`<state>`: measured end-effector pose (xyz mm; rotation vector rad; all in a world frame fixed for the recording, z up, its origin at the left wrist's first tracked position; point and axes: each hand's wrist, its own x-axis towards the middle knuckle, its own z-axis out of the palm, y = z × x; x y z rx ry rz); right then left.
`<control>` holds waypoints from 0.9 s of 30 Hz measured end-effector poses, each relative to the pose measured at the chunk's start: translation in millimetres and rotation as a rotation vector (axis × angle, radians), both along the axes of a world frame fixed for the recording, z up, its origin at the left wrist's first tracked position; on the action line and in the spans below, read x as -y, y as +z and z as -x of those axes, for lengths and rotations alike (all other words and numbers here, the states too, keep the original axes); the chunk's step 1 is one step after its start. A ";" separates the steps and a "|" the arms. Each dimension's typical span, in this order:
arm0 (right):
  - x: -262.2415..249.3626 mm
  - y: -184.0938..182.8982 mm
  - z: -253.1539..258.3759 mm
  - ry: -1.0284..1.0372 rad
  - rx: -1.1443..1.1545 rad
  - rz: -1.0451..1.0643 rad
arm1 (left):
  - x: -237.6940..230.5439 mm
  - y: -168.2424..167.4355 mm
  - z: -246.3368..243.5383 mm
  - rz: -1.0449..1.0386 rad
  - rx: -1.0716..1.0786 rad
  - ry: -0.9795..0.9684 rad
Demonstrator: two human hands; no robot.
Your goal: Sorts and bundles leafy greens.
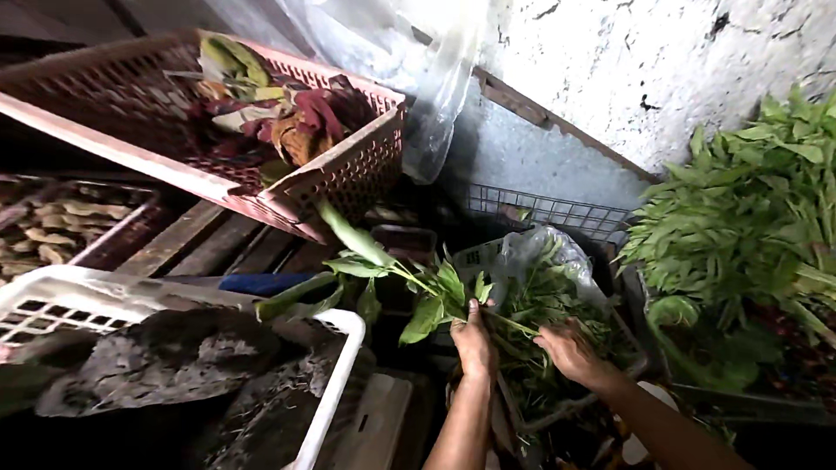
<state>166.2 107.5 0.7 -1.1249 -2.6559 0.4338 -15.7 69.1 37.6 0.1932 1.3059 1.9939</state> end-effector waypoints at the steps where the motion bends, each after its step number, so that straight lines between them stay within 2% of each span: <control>1: 1.8 0.5 2.3 0.013 -0.032 0.023 | 0.1 0.1 -0.7 -0.046 0.016 -0.063; 3: 7.5 4.6 10.0 0.047 -0.080 0.091 | 0.1 -0.5 -5.6 -0.090 0.080 -0.193; 6: -4.1 -1.7 10.3 0.104 -0.045 0.056 | -0.6 -0.8 -2.9 -0.056 0.108 -0.226; 9: -49.2 -19.5 -13.1 -0.079 0.251 0.106 | -4.7 -10.0 19.1 -0.016 -0.040 -0.248; 10: -67.9 -26.0 -20.0 -0.193 0.333 0.184 | -7.5 -14.2 24.2 -0.005 -0.089 -0.350; 12: -102.3 -31.3 -18.5 -0.347 0.337 0.279 | -20.9 -22.8 24.1 0.065 -0.126 -0.653; 13: -115.6 -33.4 -9.3 -0.385 0.263 0.295 | -31.5 -29.8 22.2 0.118 -0.124 -0.774; 14: -128.6 -39.3 2.3 -0.406 0.142 0.328 | -43.1 -35.8 21.4 0.198 -0.120 -0.813; 15: -140.1 -45.6 15.6 -0.422 -0.016 0.412 | -54.8 -41.0 24.5 0.287 -0.127 -0.774; 17: -156.1 -57.7 42.1 -0.477 -0.338 0.646 | -75.3 -48.3 43.1 0.429 -0.170 -0.542; 18: -161.5 -64.9 53.3 -0.512 -0.422 0.746 | -82.8 -50.9 57.9 0.468 -0.185 -0.444; 21: -171.5 -89.0 73.5 -0.599 -0.360 0.872 | -94.8 -61.9 95.6 0.464 -0.132 -0.183; 23: -174.5 -95.9 75.6 -0.668 -0.348 0.809 | -88.0 -57.2 116.3 0.424 -0.064 -0.138; 25: -175.1 -93.9 72.3 -0.766 -0.497 0.612 | -76.0 -48.9 128.5 0.380 -0.045 -0.052; 27: -172.5 -76.5 66.7 -0.810 -0.706 0.454 | -63.1 -39.5 126.3 0.302 -0.070 -0.017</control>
